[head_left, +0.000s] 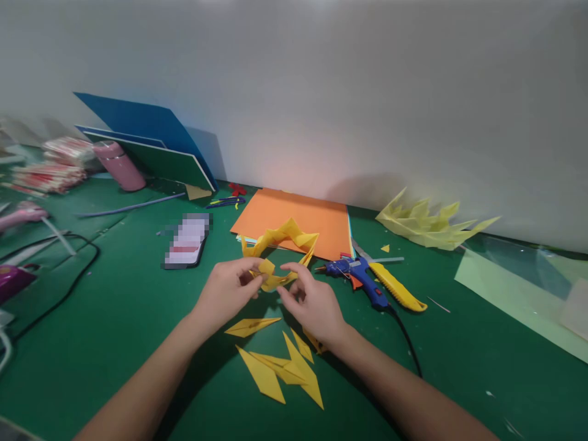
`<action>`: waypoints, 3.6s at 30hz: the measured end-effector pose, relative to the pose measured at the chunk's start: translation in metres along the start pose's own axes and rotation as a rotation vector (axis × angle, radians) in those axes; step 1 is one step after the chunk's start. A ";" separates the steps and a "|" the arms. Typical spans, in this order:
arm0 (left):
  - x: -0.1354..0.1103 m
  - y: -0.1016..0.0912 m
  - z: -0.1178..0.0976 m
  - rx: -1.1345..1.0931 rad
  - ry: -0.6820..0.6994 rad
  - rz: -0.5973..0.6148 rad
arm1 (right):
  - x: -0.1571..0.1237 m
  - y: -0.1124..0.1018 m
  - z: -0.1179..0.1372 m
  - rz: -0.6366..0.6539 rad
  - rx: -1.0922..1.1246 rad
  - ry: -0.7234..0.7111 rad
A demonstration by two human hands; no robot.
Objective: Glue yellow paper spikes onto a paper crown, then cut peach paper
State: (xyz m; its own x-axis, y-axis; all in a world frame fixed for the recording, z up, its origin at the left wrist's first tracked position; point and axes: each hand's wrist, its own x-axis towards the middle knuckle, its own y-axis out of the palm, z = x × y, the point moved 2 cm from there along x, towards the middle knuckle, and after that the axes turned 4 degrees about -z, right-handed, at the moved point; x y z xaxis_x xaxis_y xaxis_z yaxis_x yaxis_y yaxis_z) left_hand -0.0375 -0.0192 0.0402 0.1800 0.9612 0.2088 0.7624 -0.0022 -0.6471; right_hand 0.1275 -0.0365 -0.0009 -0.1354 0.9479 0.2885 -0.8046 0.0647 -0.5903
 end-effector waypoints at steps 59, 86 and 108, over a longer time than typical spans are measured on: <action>-0.029 0.063 -0.017 0.183 0.596 0.480 | -0.028 -0.095 -0.078 -0.323 0.276 0.479; -0.003 0.020 -0.004 -0.348 -0.122 0.167 | -0.040 -0.066 -0.060 0.204 0.609 0.466; -0.005 0.024 -0.004 -0.355 -0.183 0.154 | -0.043 -0.064 -0.052 0.308 0.356 0.411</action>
State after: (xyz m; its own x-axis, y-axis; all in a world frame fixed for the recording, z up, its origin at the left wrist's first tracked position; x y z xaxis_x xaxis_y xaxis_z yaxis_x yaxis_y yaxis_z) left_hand -0.0174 -0.0255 0.0264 0.2199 0.9752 -0.0250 0.9075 -0.2139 -0.3616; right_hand 0.2147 -0.0648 -0.0146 -0.2154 0.9535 -0.2109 -0.9168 -0.2718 -0.2927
